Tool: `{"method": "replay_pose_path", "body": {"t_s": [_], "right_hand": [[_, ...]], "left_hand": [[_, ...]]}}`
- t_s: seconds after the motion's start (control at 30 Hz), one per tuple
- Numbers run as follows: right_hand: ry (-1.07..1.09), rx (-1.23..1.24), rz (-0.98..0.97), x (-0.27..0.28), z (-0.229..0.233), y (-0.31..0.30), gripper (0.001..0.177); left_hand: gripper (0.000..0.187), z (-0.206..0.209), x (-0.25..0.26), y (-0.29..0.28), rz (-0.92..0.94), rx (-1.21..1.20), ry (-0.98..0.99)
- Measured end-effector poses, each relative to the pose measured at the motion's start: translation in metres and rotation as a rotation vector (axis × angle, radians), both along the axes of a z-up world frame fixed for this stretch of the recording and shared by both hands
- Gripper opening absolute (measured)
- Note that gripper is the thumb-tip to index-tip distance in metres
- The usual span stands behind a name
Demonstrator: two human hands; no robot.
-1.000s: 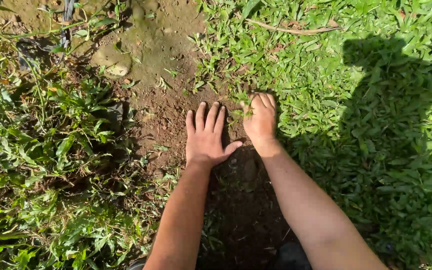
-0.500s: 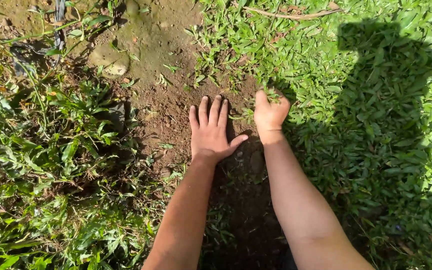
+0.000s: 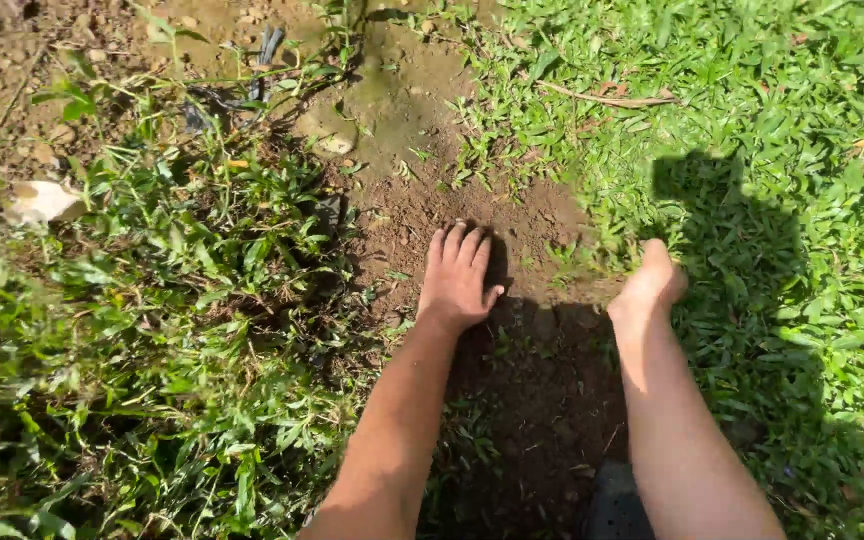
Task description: The person kneels on the ground and uses their hands to pull weeds from a patch of soil. They repeatedly uproot small plants and clear the area, leaving the soil exposed. The person finishes by standing up and picking up a pink plastic stool.
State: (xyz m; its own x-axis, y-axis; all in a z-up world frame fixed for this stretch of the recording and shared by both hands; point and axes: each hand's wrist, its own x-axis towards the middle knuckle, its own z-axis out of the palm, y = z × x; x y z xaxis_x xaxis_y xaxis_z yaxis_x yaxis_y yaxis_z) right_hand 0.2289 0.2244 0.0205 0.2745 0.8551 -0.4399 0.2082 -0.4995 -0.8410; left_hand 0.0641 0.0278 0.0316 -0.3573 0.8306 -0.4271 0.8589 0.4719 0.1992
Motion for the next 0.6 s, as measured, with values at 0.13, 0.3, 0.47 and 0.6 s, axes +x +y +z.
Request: {"method": "replay_pose_path", "body": {"t_s": [0.13,0.3,0.47,0.6], "right_hand": [[0.02,0.038,0.035,-0.021,0.026,-0.038,0.052],[0.265,-0.093,0.107,-0.173,0.167,-0.165,0.018],[0.323,0.051,0.828,-0.241,0.242,-0.305,0.079],[0.197,-0.032,1.692,-0.244,0.248,-0.353,0.077]], "left_hand": [[0.077,-0.008,-0.004,-0.028,0.029,0.045,0.047],[0.071,0.024,-0.03,-0.053,0.112,0.09,-0.014],[0.06,0.015,-0.054,-0.086,0.259,0.131,-0.001],[0.038,0.0,-0.068,-0.108,0.417,0.203,-0.007]]}}
